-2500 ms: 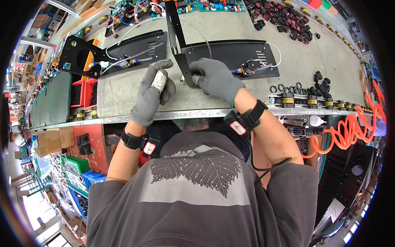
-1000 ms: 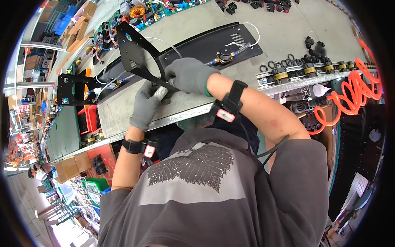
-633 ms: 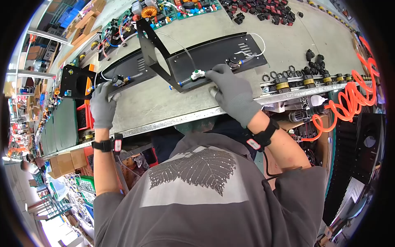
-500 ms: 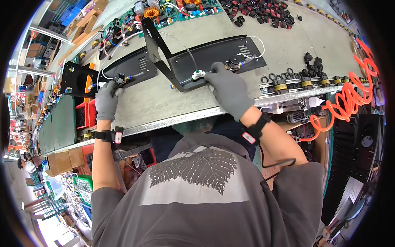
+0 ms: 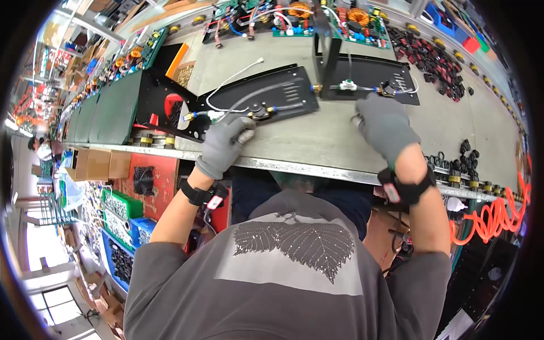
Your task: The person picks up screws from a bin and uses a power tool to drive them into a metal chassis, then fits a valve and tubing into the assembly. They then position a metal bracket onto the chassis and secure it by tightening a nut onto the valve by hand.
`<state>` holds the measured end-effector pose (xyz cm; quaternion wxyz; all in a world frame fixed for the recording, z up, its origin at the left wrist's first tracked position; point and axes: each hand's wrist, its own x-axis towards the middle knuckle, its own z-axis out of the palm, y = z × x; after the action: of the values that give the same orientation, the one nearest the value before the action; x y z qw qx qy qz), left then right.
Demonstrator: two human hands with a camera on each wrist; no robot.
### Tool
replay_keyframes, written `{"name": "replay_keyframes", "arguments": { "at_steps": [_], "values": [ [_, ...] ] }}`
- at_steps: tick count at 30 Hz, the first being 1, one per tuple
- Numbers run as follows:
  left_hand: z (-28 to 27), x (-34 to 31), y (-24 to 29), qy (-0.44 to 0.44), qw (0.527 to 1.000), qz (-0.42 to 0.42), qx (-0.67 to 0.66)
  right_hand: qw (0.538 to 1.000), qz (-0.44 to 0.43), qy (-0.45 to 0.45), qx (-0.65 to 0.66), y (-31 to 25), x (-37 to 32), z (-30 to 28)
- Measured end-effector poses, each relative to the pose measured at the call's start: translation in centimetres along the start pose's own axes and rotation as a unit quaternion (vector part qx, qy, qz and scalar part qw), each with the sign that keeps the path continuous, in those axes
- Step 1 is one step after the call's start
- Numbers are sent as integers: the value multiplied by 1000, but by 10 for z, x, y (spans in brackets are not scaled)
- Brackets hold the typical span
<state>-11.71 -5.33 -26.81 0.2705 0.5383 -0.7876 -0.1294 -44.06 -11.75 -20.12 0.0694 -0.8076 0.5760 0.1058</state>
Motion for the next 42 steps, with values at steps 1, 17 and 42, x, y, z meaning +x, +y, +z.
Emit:
{"name": "replay_keyframes", "arguments": {
  "at_steps": [1, 17, 42],
  "values": [
    [-3, -4, 9, 18, 999, 23, -41, 992, -109, 3, 61, -15, -9, -10],
    [-47, -64, -43, 155, 952, -259, -57, 932, -234, 53, 270, -253, 110, 30],
    [-14, -69, -48, 285, 911, -211, -212, 822, -375, 123, 410, -226, 111, 60]
  ]
}}
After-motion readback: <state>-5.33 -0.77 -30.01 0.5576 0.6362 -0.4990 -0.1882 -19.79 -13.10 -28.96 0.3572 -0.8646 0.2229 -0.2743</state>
